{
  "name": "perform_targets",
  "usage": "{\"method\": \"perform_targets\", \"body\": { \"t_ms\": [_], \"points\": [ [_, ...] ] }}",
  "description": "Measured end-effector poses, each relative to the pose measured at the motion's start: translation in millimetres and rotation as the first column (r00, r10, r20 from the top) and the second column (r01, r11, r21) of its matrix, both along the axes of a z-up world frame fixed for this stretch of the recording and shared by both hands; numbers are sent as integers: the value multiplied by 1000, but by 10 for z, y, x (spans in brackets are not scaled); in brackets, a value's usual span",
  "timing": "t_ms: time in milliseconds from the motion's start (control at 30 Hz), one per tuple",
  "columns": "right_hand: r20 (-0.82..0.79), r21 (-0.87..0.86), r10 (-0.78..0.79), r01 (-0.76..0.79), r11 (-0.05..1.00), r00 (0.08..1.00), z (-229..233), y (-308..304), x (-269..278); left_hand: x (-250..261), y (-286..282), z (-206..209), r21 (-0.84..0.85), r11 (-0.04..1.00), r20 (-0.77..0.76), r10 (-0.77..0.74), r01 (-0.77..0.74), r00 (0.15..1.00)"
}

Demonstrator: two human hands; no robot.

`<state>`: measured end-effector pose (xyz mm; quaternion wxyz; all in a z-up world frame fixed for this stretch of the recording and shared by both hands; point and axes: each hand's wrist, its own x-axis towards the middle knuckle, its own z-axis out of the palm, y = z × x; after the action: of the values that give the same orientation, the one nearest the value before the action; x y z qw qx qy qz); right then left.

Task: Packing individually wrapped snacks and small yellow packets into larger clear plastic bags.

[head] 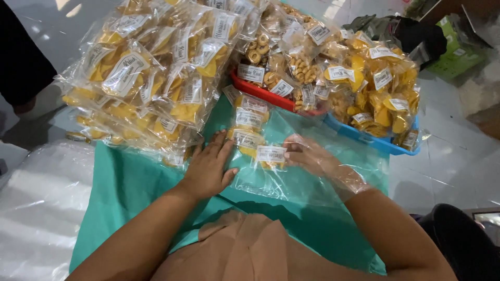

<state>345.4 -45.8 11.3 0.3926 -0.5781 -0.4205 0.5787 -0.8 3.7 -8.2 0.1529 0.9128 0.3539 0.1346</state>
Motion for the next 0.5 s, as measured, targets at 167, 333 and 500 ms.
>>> {"method": "perform_targets", "body": {
  "t_ms": [167, 333, 500],
  "points": [
    [-69, 79, 96, -90, 993, 993, 69, 23, -57, 2, 6, -20, 13, 1000, -6, -4, 4, 1000],
    [454, -49, 155, -149, 988, 877, 350, -6, -360, 11, 7, 21, -16, 1000, -61, 2, -3, 998],
    [126, 184, 139, -161, 970, 982, 169, -44, -308, 7, 11, 43, -39, 999, -38, -3, 2, 999]
  ]
}}
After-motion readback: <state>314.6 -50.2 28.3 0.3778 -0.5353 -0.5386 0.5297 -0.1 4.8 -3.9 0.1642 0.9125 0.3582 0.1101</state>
